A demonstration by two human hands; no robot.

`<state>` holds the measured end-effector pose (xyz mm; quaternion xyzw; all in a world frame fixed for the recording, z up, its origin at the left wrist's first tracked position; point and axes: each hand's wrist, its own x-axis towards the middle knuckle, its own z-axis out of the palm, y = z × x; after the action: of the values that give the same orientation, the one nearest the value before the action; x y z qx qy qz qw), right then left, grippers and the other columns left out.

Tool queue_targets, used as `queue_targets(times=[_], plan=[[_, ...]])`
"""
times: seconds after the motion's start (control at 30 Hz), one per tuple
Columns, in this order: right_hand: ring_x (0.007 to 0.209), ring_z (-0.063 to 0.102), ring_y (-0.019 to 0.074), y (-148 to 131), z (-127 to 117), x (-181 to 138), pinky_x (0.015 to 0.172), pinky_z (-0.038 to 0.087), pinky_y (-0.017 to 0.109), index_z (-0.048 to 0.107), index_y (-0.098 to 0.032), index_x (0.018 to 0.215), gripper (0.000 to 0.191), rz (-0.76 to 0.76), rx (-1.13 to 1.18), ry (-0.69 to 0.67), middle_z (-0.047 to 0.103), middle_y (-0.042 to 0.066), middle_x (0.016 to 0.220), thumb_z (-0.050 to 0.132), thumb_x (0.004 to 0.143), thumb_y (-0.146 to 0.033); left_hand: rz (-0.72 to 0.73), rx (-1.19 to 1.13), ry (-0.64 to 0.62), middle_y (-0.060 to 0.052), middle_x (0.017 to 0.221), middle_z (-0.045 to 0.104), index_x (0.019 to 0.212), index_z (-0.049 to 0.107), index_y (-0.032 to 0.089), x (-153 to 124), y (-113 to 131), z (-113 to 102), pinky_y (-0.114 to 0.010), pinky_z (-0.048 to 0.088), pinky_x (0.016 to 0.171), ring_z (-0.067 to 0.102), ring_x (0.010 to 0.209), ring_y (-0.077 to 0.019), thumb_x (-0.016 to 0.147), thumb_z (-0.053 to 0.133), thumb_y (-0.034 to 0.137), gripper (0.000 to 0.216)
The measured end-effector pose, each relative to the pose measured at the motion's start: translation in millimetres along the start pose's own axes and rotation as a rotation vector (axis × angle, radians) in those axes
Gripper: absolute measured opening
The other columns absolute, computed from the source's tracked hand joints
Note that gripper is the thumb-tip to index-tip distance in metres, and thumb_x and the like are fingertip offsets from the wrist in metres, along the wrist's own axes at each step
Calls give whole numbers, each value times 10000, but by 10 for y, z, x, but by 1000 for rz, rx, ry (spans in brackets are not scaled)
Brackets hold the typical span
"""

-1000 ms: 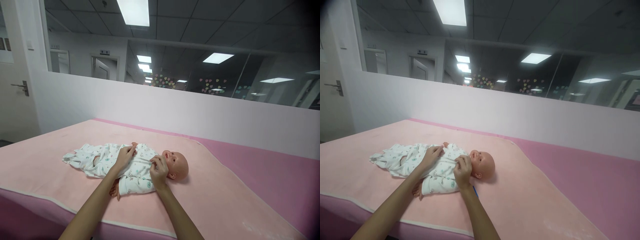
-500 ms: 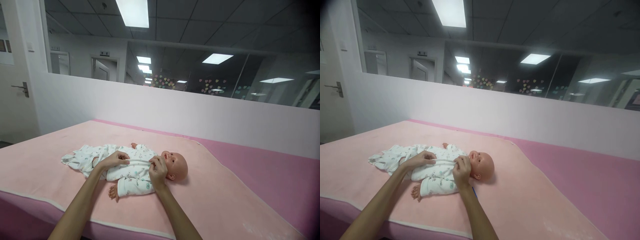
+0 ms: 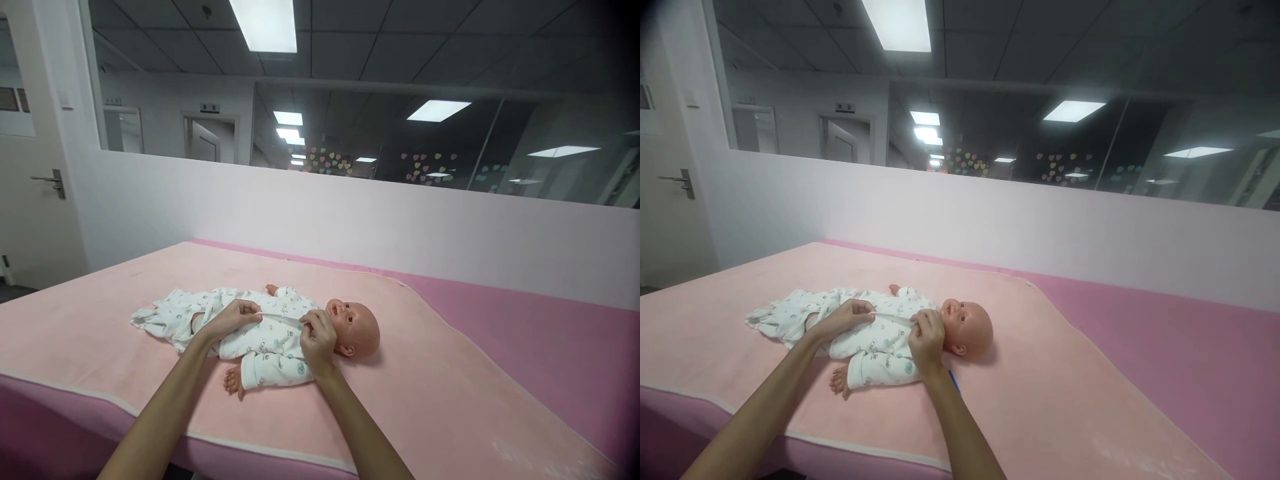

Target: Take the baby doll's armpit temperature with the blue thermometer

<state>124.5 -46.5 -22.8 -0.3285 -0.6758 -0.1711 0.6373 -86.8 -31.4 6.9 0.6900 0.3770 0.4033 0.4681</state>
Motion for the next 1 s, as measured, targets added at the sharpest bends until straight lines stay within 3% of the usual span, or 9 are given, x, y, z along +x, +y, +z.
queue_targets(times=[0.33, 0.53, 0.8, 1.0], plan=[[632, 445, 127, 0, -4, 4, 569, 369, 253, 503, -182, 631, 285, 9, -5, -23, 500, -2, 629, 356, 660, 61, -4, 45, -23, -17, 684, 596, 728, 639, 142, 3, -26, -19, -217, 372, 545, 510, 612, -117, 614, 674, 338, 230], [629, 439, 127, 2, -5, 7, 570, 362, 253, 501, -181, 621, 286, 6, -6, -26, 500, -3, 622, 351, 648, 61, 49, 9, 10, -9, 671, 561, 546, 556, 140, 8, -21, 13, -213, 370, 576, 498, 625, -103, 641, 620, 263, 168], [624, 434, 126, 21, 0, -4, 570, 354, 252, 509, -180, 618, 286, 9, -8, -41, 498, -5, 616, 349, 643, 56, 106, -5, 29, 50, 639, 431, 708, 482, 164, -13, 11, 30, -178, 288, 507, 387, 560, -66, 645, 632, 243, 181], [625, 437, 131, 12, -4, 8, 569, 346, 255, 509, -179, 607, 282, 30, -31, -71, 503, -2, 611, 353, 635, 53, 163, 54, 46, 19, 703, 469, 763, 495, 167, -10, 21, 45, -196, 338, 579, 446, 656, -101, 696, 594, 311, 188]])
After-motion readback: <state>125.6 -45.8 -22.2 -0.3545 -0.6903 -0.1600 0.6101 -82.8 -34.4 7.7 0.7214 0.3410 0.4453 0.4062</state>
